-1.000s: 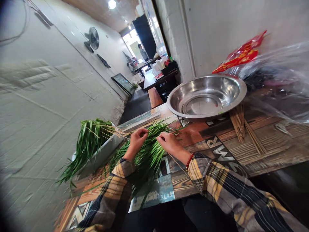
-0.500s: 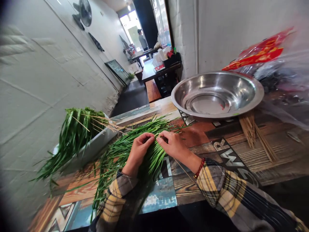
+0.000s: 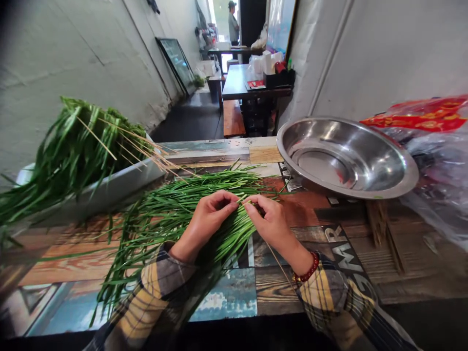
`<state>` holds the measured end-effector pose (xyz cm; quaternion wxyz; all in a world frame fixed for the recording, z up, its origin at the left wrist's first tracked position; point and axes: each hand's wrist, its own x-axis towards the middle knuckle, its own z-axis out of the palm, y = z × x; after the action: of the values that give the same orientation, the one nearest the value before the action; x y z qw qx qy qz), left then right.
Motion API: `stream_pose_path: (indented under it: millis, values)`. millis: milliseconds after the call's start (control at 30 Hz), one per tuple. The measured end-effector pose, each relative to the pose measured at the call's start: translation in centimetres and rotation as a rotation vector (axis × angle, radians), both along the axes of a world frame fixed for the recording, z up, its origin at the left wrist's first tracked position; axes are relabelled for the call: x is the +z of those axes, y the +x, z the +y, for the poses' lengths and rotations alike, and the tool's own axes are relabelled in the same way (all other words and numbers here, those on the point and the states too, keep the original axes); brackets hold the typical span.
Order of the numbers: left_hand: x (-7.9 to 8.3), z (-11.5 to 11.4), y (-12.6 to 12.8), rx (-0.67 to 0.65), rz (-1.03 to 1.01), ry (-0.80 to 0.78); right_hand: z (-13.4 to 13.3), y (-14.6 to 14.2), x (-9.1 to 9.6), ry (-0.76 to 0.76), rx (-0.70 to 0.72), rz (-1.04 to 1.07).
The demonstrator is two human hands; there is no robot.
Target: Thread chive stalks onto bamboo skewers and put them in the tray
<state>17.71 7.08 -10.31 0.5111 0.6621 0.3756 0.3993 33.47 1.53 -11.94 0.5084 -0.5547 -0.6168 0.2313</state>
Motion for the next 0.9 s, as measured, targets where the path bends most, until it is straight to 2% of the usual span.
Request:
stream_pose_path:
  millis: [200, 567, 900]
  values:
    - [0.1, -0.08, -0.1, 0.022, 0.013, 0.043, 0.06, 0.04, -0.51, -0.01, -0.018, -0.004]
    - [0.06, -0.09, -0.07, 0.02, 0.026, 0.016, -0.02, -0.15, 0.05, 0.017, -0.02, 0.002]
    - [0.07, -0.17, -0.06, 0.014, 0.099, 0.122, 0.07, -0.05, -0.21, 0.002, -0.019, -0.02]
